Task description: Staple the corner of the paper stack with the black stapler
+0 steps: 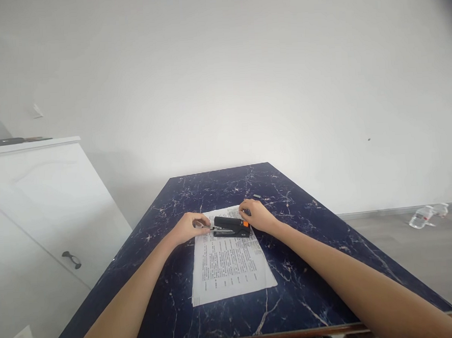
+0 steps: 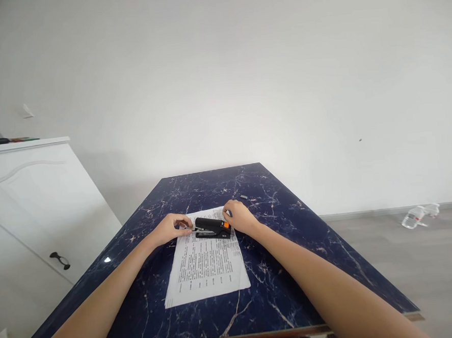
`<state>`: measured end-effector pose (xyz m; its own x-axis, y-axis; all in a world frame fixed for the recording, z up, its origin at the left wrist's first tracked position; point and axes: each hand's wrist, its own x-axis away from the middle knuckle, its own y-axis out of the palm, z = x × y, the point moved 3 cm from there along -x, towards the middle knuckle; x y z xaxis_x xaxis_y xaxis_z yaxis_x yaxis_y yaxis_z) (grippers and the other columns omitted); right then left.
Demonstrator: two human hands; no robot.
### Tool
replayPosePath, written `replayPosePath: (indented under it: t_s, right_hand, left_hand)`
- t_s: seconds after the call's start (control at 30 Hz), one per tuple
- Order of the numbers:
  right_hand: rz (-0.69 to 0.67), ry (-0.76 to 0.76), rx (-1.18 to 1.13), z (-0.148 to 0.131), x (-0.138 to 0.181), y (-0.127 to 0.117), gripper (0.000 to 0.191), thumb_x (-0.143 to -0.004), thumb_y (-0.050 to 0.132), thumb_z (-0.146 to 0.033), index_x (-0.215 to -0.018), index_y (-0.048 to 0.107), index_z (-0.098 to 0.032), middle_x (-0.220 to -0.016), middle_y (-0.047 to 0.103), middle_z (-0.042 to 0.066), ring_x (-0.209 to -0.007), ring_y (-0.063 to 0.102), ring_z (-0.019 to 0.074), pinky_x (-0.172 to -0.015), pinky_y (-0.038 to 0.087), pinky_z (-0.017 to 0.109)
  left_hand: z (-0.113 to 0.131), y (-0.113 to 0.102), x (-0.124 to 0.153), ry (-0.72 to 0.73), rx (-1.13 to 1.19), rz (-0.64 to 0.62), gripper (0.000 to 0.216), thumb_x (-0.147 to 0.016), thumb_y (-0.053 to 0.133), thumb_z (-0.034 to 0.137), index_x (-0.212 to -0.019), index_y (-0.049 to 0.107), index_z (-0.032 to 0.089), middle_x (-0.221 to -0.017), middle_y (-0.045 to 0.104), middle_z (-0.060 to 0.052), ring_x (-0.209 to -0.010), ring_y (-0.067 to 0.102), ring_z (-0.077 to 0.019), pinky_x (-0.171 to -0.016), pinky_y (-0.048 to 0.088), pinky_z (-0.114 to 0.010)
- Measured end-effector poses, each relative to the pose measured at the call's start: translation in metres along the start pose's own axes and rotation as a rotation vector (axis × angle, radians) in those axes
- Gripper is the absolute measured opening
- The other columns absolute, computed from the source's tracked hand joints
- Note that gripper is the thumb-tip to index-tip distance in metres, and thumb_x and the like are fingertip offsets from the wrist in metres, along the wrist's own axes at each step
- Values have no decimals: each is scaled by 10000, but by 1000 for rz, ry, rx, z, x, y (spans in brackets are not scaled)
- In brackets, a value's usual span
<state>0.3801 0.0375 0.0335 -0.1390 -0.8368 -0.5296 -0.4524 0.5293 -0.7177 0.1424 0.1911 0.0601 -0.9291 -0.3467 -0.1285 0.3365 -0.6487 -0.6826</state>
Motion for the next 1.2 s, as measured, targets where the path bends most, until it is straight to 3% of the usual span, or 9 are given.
replayPosePath:
  t_s: [0.57, 0.73, 0.83, 0.93, 1.03, 1.2]
  right_hand:
    - [-11, 15, -13, 1, 0, 2, 175, -912, 578, -153, -805, 712, -189, -916, 716, 69, -863, 643, 212, -830, 480, 336]
    - [-1, 24, -65, -7, -1, -4, 256, -1001, 519, -288, -879, 719, -187, -942, 719, 78, -866, 639, 212, -770, 485, 325]
    - [-73, -23, -196, -23, 2, -9, 342, -1048, 456, -403, -973, 724, -205, -1008, 726, 75, -911, 649, 209, -759, 499, 317]
    - [-180, -67, -254, -40, 6, -9, 307, -1005, 550, -474, -1061, 723, -227, -1070, 730, 76, -923, 663, 215, -750, 509, 321]
    - [-244, -65, -217, -50, 9, -3, 293, -918, 688, -434, -1114, 707, -217, -1055, 733, 85, -877, 670, 223, -724, 516, 330]
    - [-281, -25, -239, -50, 11, 7, 297, -909, 696, -356, -1171, 676, -218, -1047, 735, 86, -848, 683, 218, -701, 532, 326]
  left_hand:
    - [6, 2, 1, 34, -19, -44, 209, -850, 746, 394, -915, 794, 201, -1009, 760, -94, -901, 705, -217, -833, 550, -335]
    - [4, -6, 4, 71, -101, -108, 193, -890, 695, 341, -1005, 801, 228, -1093, 760, -99, -983, 697, -233, -867, 529, -349]
    - [1, -13, 8, 65, -93, -178, 258, -918, 657, 321, -1138, 784, 273, -1223, 738, -97, -1120, 679, -256, -959, 514, -391]
    - [-5, -16, 9, 21, -39, -178, 295, -913, 664, 332, -1185, 767, 280, -1256, 731, -93, -1162, 675, -269, -1021, 500, -436]
    - [-10, -15, 8, -5, 17, -127, 296, -895, 679, 343, -1157, 769, 241, -1204, 749, -106, -1133, 694, -274, -1030, 508, -449]
    - [-15, -12, 5, -1, -14, -71, 290, -893, 675, 351, -1153, 760, 254, -1232, 732, -93, -1159, 671, -272, -1046, 489, -452]
